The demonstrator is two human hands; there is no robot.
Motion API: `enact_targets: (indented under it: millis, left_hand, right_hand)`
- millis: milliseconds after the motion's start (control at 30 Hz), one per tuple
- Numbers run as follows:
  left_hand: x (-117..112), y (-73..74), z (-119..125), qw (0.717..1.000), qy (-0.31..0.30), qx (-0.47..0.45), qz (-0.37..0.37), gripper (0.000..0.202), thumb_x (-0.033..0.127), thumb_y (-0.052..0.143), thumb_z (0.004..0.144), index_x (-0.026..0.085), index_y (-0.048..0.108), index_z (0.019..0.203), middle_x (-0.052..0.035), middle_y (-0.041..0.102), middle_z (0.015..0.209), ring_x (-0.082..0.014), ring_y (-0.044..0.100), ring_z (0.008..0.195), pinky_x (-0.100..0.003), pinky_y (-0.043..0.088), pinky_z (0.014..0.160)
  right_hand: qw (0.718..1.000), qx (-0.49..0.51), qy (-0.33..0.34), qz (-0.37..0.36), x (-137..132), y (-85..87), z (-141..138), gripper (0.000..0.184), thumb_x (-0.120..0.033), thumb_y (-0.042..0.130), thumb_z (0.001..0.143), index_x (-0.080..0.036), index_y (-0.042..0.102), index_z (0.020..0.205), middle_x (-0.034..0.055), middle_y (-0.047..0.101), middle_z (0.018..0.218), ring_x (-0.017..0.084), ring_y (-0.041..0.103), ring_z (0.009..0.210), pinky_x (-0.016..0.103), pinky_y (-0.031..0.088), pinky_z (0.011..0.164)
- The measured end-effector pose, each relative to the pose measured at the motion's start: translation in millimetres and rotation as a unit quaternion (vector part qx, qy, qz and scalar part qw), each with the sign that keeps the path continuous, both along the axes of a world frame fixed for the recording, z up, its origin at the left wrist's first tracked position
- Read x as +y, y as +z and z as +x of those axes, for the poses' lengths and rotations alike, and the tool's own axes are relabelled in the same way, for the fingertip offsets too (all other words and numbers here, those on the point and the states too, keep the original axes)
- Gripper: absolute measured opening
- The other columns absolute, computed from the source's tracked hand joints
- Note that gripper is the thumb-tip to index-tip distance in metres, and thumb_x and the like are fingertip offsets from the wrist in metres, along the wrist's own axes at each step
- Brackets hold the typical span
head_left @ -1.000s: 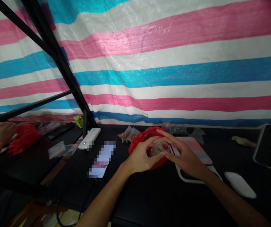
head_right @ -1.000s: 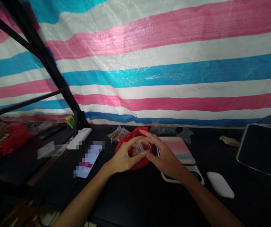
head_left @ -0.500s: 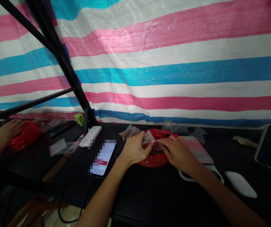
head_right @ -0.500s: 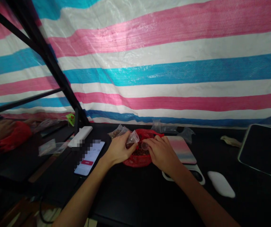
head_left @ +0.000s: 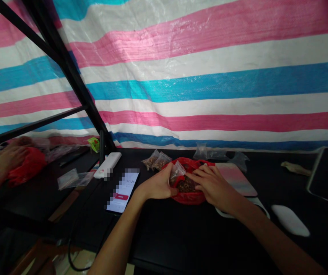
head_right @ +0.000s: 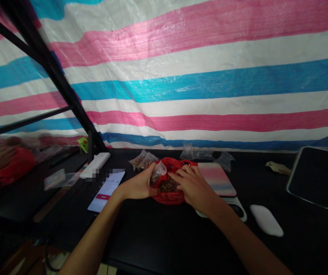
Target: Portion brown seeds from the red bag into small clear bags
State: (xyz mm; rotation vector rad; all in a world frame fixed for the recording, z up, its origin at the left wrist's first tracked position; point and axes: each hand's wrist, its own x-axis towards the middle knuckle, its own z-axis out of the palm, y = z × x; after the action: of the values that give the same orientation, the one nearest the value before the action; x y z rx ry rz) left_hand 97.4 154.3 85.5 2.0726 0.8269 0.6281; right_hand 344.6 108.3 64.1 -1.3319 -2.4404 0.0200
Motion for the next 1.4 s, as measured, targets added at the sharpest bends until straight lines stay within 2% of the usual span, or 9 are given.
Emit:
enact_targets:
  millis: [167, 333, 433, 633, 767, 933, 1133, 1300, 1400]
  left_hand:
    - [4, -8.2, 7, 0.997, 0.005, -0.059, -0.057, 0.055, 0.005, 0.067, 0.067, 0.016, 0.054, 0.119, -0.0039, 0.064, 0.105, -0.0174, 0.062, 0.090, -0.027, 0.052, 0.077]
    - [8, -14.1, 17, 0.980, 0.054, -0.163, -0.097, 0.057, 0.001, 0.061, 0.068, 0.016, 0.050, 0.121, -0.0020, 0.062, 0.102, -0.0134, 0.060, 0.085, -0.024, 0.050, 0.076]
    - [9, -13.8, 18, 0.980, 0.091, -0.164, -0.066, 0.052, 0.002, 0.061, 0.070, 0.018, 0.050, 0.118, -0.0018, 0.063, 0.100, -0.0145, 0.062, 0.086, -0.027, 0.051, 0.081]
    - [10, -19.2, 16, 0.972, 0.223, -0.042, 0.065, 0.040, 0.006, 0.066, 0.072, 0.020, 0.054, 0.107, -0.0063, 0.065, 0.105, -0.0236, 0.063, 0.101, -0.039, 0.049, 0.095]
    - [9, -19.8, 24, 0.971, 0.196, -0.133, -0.043, 0.043, 0.006, 0.065, 0.071, 0.018, 0.052, 0.109, -0.0046, 0.066, 0.100, -0.0194, 0.064, 0.092, -0.034, 0.052, 0.088]
    - [7, -19.7, 33, 0.924, 0.194, -0.246, -0.219, 0.051, 0.007, 0.061, 0.067, 0.019, 0.051, 0.115, 0.0023, 0.064, 0.088, -0.0128, 0.062, 0.075, -0.025, 0.051, 0.071]
    - [6, -23.2, 34, 0.894, 0.179, -0.269, -0.309, 0.044, 0.007, 0.059, 0.061, 0.020, 0.054, 0.103, 0.0059, 0.059, 0.076, -0.0094, 0.054, 0.063, -0.021, 0.043, 0.061]
    - [10, -20.4, 32, 0.916, 0.208, -0.267, -0.214, 0.051, 0.008, 0.064, 0.064, 0.020, 0.056, 0.113, 0.0032, 0.065, 0.089, -0.0129, 0.061, 0.077, -0.025, 0.050, 0.074]
    - [13, -18.4, 28, 0.935, 0.213, -0.253, -0.129, 0.038, 0.016, 0.071, 0.074, 0.020, 0.057, 0.109, 0.0024, 0.065, 0.091, -0.0141, 0.062, 0.081, -0.026, 0.050, 0.077]
  right_hand:
    - [0.999, 0.029, -0.020, -0.017, 1, 7.6, -4, 0.021, -0.024, 0.074, 0.090, -0.025, 0.072, 0.111, 0.0069, 0.073, 0.108, 0.030, 0.057, 0.108, 0.048, 0.040, 0.096]
    - [0.999, 0.036, -0.028, -0.005, -2, 10.4, -9, 0.019, -0.026, 0.075, 0.090, -0.026, 0.073, 0.110, 0.0062, 0.071, 0.108, 0.029, 0.057, 0.108, 0.047, 0.039, 0.096]
    - [0.999, 0.037, -0.040, -0.002, -3, 8.3, -12, 0.016, -0.030, 0.075, 0.091, -0.025, 0.072, 0.106, 0.0063, 0.071, 0.104, 0.029, 0.058, 0.105, 0.046, 0.039, 0.093]
    - [0.997, 0.031, -0.061, 0.030, -4, 5.8, -18, 0.016, -0.037, 0.077, 0.088, -0.025, 0.071, 0.097, 0.0057, 0.072, 0.098, 0.029, 0.059, 0.101, 0.045, 0.039, 0.089]
    - [0.996, 0.035, -0.076, 0.037, -5, 3.6, -25, 0.019, -0.039, 0.077, 0.089, -0.026, 0.073, 0.102, 0.0061, 0.073, 0.101, 0.030, 0.059, 0.103, 0.046, 0.039, 0.091]
    - [0.992, 0.037, -0.111, 0.039, -4, -1.9, -29, 0.023, -0.039, 0.078, 0.089, -0.025, 0.073, 0.106, 0.0068, 0.075, 0.102, 0.031, 0.060, 0.103, 0.048, 0.038, 0.089]
    - [0.991, 0.071, -0.099, 0.047, -1, -10.1, -27, 0.024, -0.034, 0.076, 0.089, -0.028, 0.071, 0.112, 0.0062, 0.077, 0.106, 0.031, 0.060, 0.104, 0.048, 0.037, 0.089]
    - [0.976, 0.181, -0.124, 0.004, 0, -9.5, -29, 0.019, -0.033, 0.074, 0.090, -0.029, 0.072, 0.108, 0.0047, 0.079, 0.107, 0.029, 0.066, 0.102, 0.049, 0.039, 0.092]
    - [0.962, 0.230, -0.146, -0.009, 1, -4.8, -28, 0.020, -0.036, 0.072, 0.089, -0.028, 0.070, 0.107, 0.0044, 0.078, 0.106, 0.029, 0.068, 0.102, 0.052, 0.040, 0.095]
